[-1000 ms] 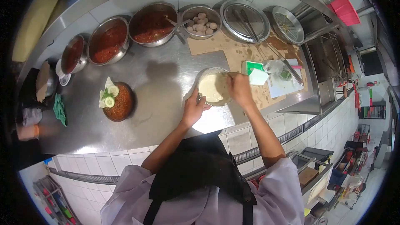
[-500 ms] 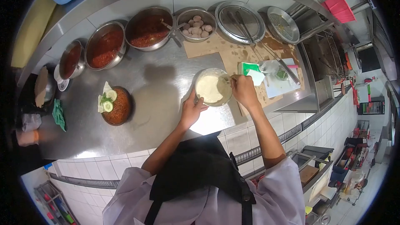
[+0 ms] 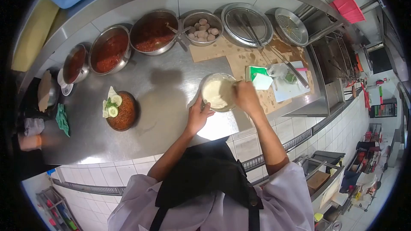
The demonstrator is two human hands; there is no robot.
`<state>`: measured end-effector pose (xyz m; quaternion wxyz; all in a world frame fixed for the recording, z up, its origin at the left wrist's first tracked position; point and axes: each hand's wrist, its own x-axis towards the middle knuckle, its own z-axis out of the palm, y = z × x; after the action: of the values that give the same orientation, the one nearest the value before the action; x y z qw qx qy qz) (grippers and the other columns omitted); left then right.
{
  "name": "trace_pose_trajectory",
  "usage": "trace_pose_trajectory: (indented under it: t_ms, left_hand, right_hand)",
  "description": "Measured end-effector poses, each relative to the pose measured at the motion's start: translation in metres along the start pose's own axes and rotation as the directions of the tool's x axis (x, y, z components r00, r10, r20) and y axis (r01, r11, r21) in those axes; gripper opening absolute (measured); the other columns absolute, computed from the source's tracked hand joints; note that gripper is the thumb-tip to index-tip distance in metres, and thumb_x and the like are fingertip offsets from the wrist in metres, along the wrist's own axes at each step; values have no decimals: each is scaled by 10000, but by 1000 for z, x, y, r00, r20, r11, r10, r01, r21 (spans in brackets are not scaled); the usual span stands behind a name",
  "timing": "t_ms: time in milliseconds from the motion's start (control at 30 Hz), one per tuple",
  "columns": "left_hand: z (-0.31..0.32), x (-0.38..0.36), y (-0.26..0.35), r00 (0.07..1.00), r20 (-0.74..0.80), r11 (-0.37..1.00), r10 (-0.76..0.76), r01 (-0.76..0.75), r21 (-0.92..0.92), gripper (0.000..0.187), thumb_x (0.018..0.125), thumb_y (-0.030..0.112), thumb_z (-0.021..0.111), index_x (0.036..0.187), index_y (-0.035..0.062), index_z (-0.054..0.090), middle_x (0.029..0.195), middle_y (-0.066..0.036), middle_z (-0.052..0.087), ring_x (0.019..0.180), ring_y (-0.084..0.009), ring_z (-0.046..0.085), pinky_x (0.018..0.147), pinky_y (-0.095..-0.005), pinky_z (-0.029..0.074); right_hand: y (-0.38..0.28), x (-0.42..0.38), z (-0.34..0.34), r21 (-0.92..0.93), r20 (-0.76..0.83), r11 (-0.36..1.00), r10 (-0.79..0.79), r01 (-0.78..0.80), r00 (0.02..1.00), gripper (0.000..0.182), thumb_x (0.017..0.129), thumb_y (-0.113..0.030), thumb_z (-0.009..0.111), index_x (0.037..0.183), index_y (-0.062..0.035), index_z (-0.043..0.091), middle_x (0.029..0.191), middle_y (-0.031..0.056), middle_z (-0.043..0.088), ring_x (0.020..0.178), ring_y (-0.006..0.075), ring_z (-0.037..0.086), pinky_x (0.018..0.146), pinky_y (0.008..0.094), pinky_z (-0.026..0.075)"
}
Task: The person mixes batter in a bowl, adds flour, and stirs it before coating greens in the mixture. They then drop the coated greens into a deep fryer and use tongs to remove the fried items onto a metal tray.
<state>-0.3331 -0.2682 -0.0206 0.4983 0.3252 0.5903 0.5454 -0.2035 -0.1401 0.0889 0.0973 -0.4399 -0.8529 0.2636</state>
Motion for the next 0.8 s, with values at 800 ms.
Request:
trace_pose_trajectory:
  t_ms: [800]
  left_hand:
    - [6,-7,4,997,-50,997,53,-51,58,551,942,77,488,1429,-1,244,954,-197,664,750,-221,701,663,-318,578]
  right_hand:
    - [14,6,-2,-57,45,995,-76,79,996,111,767,-64,588,724,24,642,675,237,613,666,413,621,643,481,499]
